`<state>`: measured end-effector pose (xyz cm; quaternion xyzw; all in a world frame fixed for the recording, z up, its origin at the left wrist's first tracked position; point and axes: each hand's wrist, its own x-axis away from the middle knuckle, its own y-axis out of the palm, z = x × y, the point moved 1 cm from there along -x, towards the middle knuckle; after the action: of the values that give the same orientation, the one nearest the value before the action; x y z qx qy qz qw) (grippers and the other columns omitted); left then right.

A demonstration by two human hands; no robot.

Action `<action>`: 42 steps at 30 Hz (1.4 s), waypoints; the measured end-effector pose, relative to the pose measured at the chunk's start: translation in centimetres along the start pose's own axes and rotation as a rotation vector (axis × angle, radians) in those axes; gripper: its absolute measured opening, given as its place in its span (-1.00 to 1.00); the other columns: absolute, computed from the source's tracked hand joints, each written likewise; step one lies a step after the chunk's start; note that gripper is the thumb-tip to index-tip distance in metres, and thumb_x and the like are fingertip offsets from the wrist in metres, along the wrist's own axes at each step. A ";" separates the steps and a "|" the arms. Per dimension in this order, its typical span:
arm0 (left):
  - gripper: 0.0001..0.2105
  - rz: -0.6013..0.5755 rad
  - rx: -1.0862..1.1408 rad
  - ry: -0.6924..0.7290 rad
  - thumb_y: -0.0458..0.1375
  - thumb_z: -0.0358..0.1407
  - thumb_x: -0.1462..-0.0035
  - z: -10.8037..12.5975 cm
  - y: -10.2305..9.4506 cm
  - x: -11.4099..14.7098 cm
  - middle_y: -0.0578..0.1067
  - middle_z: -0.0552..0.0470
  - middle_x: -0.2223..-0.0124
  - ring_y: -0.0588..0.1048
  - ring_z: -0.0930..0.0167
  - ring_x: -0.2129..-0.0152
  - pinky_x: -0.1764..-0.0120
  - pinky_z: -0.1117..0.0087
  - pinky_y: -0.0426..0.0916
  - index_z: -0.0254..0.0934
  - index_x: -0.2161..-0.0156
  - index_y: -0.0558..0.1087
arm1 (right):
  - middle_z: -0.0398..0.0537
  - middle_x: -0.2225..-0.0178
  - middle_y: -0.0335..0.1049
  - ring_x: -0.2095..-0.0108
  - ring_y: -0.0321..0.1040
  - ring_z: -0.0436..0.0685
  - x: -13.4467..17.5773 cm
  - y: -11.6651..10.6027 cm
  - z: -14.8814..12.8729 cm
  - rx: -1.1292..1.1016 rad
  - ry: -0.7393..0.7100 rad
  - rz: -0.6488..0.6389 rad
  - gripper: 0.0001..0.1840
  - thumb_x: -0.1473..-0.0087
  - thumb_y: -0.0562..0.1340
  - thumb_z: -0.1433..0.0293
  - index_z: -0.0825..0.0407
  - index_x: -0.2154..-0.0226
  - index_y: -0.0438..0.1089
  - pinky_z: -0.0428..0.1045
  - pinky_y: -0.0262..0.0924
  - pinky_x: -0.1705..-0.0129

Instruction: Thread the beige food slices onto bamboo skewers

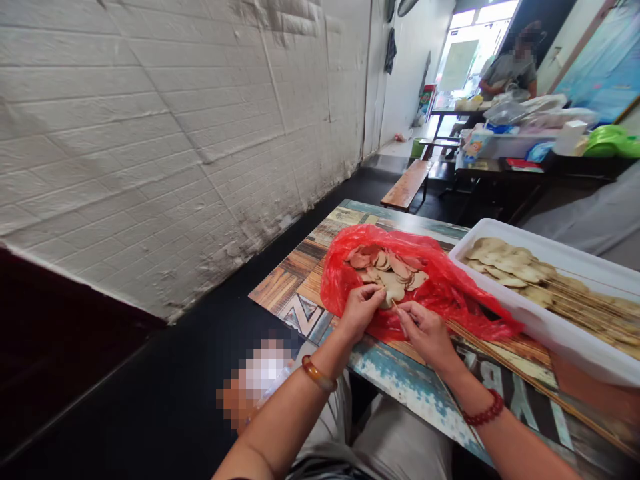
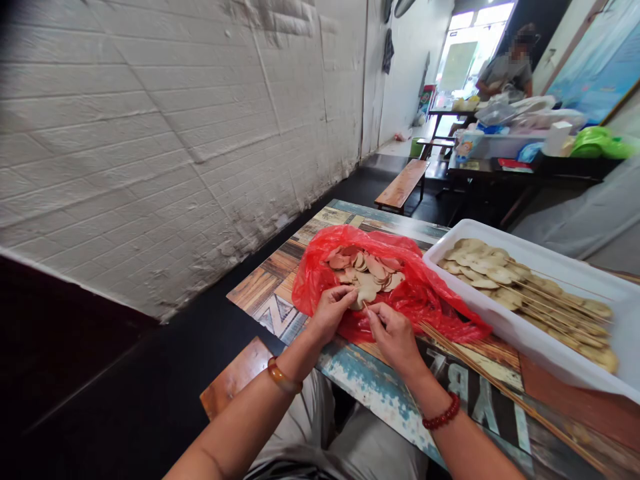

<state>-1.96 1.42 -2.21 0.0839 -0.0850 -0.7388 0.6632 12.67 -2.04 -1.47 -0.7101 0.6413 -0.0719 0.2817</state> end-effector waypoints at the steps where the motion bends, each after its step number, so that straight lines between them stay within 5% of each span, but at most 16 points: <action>1: -0.74 -0.004 0.003 -0.005 0.21 -0.16 0.06 0.0 0.0 0.0 0.40 0.06 0.51 0.27 0.53 0.57 0.46 0.50 0.12 -0.38 0.42 0.51 | -0.20 0.65 0.28 0.61 0.24 0.02 0.0 0.0 -0.1 -0.006 0.002 0.007 -0.69 -0.14 0.07 0.19 0.03 0.42 0.37 -0.10 0.08 0.55; 18: -0.68 -0.120 0.329 -0.164 0.31 -0.17 0.14 0.4 0.0 0.2 0.45 0.00 0.42 0.35 0.51 0.48 0.36 0.50 0.20 -0.39 0.32 0.51 | -0.26 0.68 0.17 0.65 0.14 -0.03 -0.5 0.1 0.1 -0.219 0.076 -0.005 -0.63 -0.12 0.07 0.11 0.06 0.39 0.37 -0.12 0.08 0.59; 28: -0.74 0.021 0.543 -0.170 0.33 -0.27 0.18 -0.2 -0.7 -0.6 0.50 0.00 0.37 0.44 0.49 0.46 0.29 0.43 0.31 -0.36 0.33 0.47 | -0.24 0.67 0.19 0.66 0.15 -0.03 0.0 0.2 0.1 -0.190 0.089 -0.094 -0.65 -0.12 0.09 0.15 0.08 0.35 0.40 -0.11 0.07 0.61; 42: -0.63 -0.020 0.528 -0.204 0.34 -0.19 0.18 0.0 -0.5 -0.4 0.53 -0.08 0.38 0.53 0.35 0.43 0.28 0.35 0.37 -0.39 0.28 0.44 | -0.24 0.69 0.18 0.66 0.17 -0.01 0.2 0.4 0.1 -0.037 0.010 -0.049 -0.66 -0.14 0.07 0.17 0.07 0.40 0.39 -0.11 0.08 0.59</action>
<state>-2.43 1.86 -2.33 0.1796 -0.3400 -0.7024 0.5990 12.38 -2.23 -1.80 -0.7304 0.6263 -0.0704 0.2633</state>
